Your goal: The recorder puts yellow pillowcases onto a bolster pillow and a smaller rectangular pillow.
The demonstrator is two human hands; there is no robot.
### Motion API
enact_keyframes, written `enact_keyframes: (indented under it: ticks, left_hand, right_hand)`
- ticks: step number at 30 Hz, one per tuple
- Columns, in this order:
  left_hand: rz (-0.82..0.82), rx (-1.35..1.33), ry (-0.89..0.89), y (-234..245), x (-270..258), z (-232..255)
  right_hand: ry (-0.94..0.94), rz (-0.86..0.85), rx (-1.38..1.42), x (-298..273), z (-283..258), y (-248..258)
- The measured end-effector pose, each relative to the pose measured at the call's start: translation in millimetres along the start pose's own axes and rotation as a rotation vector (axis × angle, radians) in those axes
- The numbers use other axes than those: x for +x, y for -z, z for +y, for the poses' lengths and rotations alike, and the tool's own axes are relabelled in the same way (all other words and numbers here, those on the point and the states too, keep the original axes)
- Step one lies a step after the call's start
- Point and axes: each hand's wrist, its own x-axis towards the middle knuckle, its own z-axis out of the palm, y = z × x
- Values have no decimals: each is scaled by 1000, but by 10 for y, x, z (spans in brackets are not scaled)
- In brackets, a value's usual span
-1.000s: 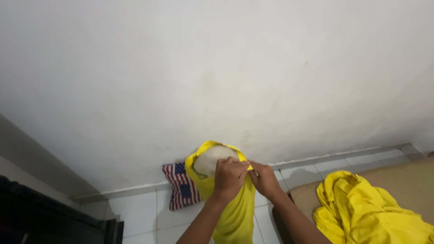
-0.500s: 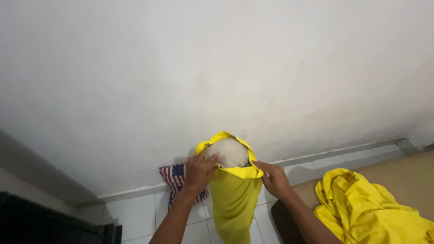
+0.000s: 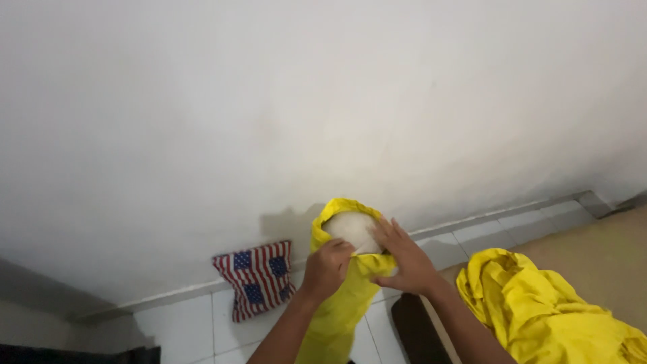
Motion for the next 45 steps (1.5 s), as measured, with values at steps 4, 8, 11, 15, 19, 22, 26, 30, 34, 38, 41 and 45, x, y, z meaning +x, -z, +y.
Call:
enact_keyframes:
  ticks: [4, 8, 11, 15, 19, 22, 26, 30, 34, 38, 41, 45]
  left_hand:
    - [-34, 45, 82, -253, 362, -18]
    - [-50, 17, 64, -403, 599, -137]
    - [10, 27, 97, -486, 656, -333]
    - [16, 94, 204, -434, 675, -556]
    - [18, 109, 340, -393, 649, -815]
    - [8, 164, 338, -361, 686, -976]
    - [-59, 148, 346, -340, 684, -1147]
    - [-211, 152, 402, -372, 654, -1336]
    - [-261, 127, 441, -425, 626, -1544]
    - [-352, 165, 439, -526, 566, -1877]
    - [-438, 174, 503, -513, 510, -2094]
    - [-352, 112, 311, -529, 242, -2395]
  right_hand:
    - [-2, -135, -73, 164, 503, -133]
    - [5, -5, -114, 297, 1101, -489]
    - [42, 90, -178, 453, 1314, -666]
    - [52, 134, -177, 686, 1343, -858]
    - [28, 93, -226, 876, 1324, -971]
    - [14, 58, -279, 1003, 1321, -1017]
    - [-44, -58, -356, 1081, 1287, -1061]
    - [-151, -184, -426, 1054, 1369, -1268]
    - [-239, -189, -458, 1055, 1289, -1410]
    - [-299, -172, -494, 1039, 1325, -1702]
    - [-326, -156, -539, 1071, 1487, -2017]
    - [-378, -140, -576, 1038, 1456, -2192]
